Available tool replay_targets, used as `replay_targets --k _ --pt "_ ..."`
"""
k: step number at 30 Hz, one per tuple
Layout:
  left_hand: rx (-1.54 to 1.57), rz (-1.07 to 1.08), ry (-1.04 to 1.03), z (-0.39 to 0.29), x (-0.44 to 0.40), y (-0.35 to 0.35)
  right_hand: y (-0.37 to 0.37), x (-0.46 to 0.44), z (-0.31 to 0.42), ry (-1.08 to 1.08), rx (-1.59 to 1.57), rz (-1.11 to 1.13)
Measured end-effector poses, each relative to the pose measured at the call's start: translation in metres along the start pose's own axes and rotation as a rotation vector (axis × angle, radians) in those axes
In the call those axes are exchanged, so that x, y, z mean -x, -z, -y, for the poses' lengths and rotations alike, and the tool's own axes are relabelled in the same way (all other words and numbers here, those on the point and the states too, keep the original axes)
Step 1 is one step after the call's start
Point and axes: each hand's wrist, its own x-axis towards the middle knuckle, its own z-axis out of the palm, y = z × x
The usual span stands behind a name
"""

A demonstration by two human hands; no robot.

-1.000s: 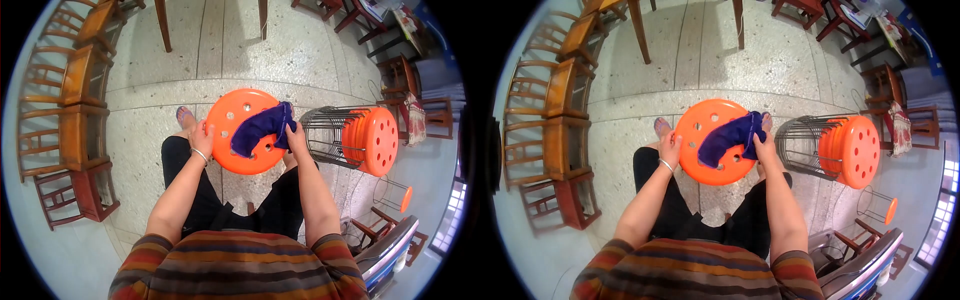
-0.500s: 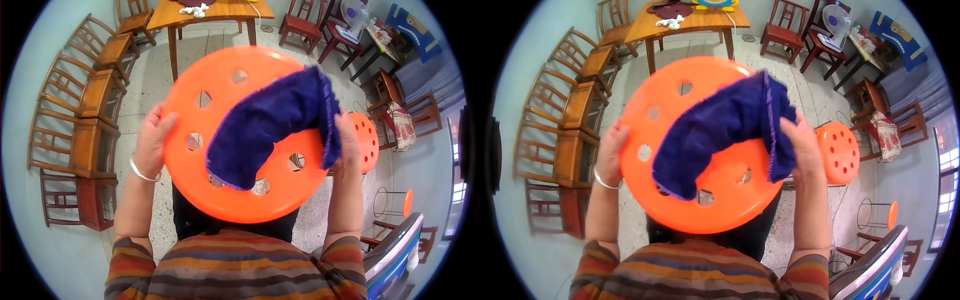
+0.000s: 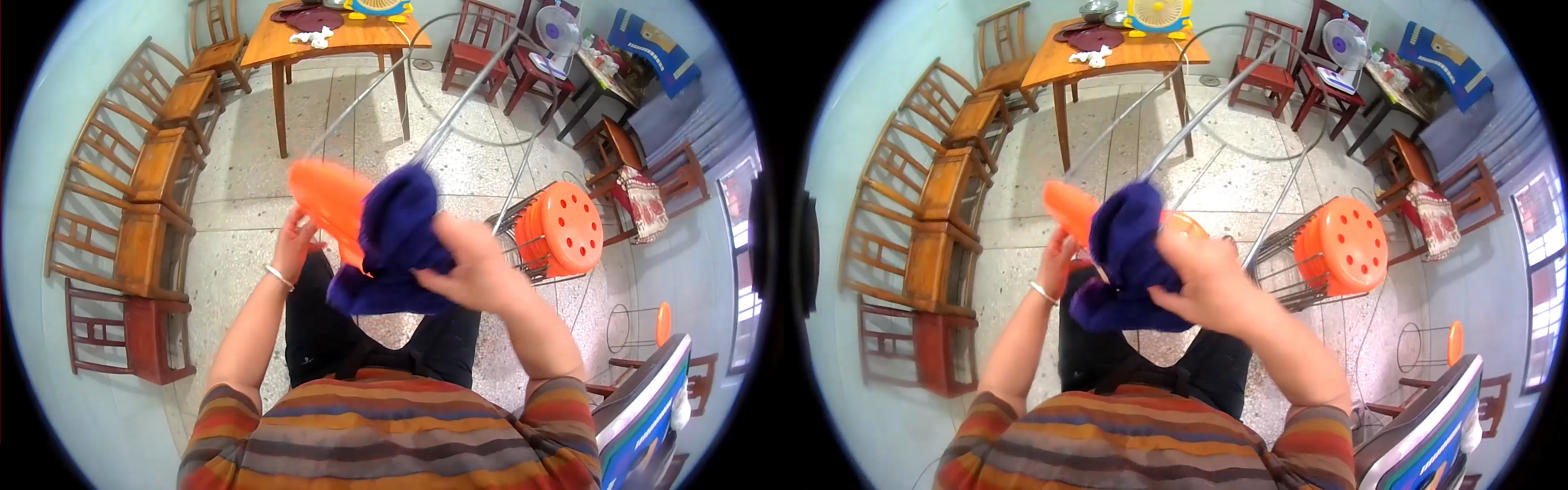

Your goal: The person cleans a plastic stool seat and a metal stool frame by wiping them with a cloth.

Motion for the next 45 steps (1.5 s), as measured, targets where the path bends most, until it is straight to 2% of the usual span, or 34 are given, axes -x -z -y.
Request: replay_targets --k 1,3,5,6,7,9,12,15,16,19,20,23,24,26,27,28,31,32,33,35,37,38,40,42,45 --pt "0.218 -0.015 0.177 0.012 -0.009 -0.004 -0.023 0.003 -0.005 0.026 0.133 0.013" --pt "0.604 0.24 0.255 0.052 -0.027 0.004 -0.069 0.014 -0.018 0.059 0.176 0.063" --pt "0.634 0.267 0.168 0.04 -0.009 -0.028 -0.134 0.042 -0.059 0.138 0.117 0.137" --pt "0.609 0.249 0.226 0.055 -0.013 -0.024 -0.151 0.055 -0.064 0.131 0.127 0.127" --pt "0.504 0.128 0.185 0.067 -0.018 -0.027 -0.162 0.06 -0.067 0.125 0.139 0.116" --pt "0.506 0.178 0.167 0.075 -0.021 -0.021 -0.178 0.057 -0.081 0.134 0.156 0.168" --pt "0.428 0.101 0.263 0.11 -0.039 0.014 -0.2 0.064 -0.09 0.107 0.142 0.206" --pt "0.19 -0.15 0.172 0.099 -0.034 0.0 -0.226 0.067 -0.103 0.111 0.161 0.218" --pt "0.072 -0.12 0.155 0.099 -0.034 -0.001 -0.234 0.07 -0.109 0.11 0.169 0.22" --pt "-0.344 -0.333 -0.113 0.11 -0.033 -0.001 -0.26 0.085 -0.131 0.077 0.236 0.252" --pt "-0.504 -0.334 -0.306 0.107 -0.025 -0.004 -0.27 0.092 -0.142 0.039 0.279 0.295" --pt "-0.098 0.08 -0.446 0.046 0.025 -0.052 -0.275 0.109 -0.159 -0.023 0.327 0.405" --pt "-0.01 0.204 -0.47 0.029 0.039 -0.068 -0.284 0.117 -0.173 0.053 0.326 0.326" --pt "-0.07 0.319 -0.483 0.014 0.057 -0.087 -0.272 0.113 -0.168 -0.103 0.337 0.442" --pt "-0.3 0.353 -0.359 0.011 0.069 -0.091 -0.265 0.113 -0.16 -0.184 0.335 0.504" --pt "-0.305 0.323 -0.395 0.008 0.073 -0.1 -0.256 0.114 -0.156 -0.178 0.323 0.437" --pt "-0.228 0.169 -0.485 0.022 0.066 -0.11 -0.24 0.126 -0.152 -0.336 0.125 0.444" --pt "-0.186 0.105 -0.515 0.028 0.06 -0.11 -0.261 0.15 -0.166 -0.386 -0.018 0.182" --pt "-0.11 0.111 -0.548 0.026 0.051 -0.107 -0.22 0.132 -0.137 -0.602 -0.194 0.283" --pt "-0.168 0.167 -0.53 0.022 0.04 -0.098 -0.207 0.145 -0.123 -0.842 -1.035 -0.203" --pt "-0.176 0.184 -0.548 0.023 0.036 -0.094 -0.158 0.149 -0.099 -0.983 -1.645 -0.209" --pt "-0.182 0.195 -0.555 0.024 0.036 -0.094 -0.136 0.15 -0.083 -0.856 -1.772 -0.274" --pt "-0.202 0.208 -0.558 0.025 0.035 -0.092 -0.089 0.146 -0.041 -0.826 -1.862 -0.534" --pt "-0.236 0.236 -0.555 0.023 0.035 -0.09 -0.078 0.145 -0.024 -0.779 -1.673 -0.576" --pt "-0.234 0.226 -0.539 0.024 0.033 -0.091 -0.075 0.114 -0.034 -0.625 -0.956 -0.29"
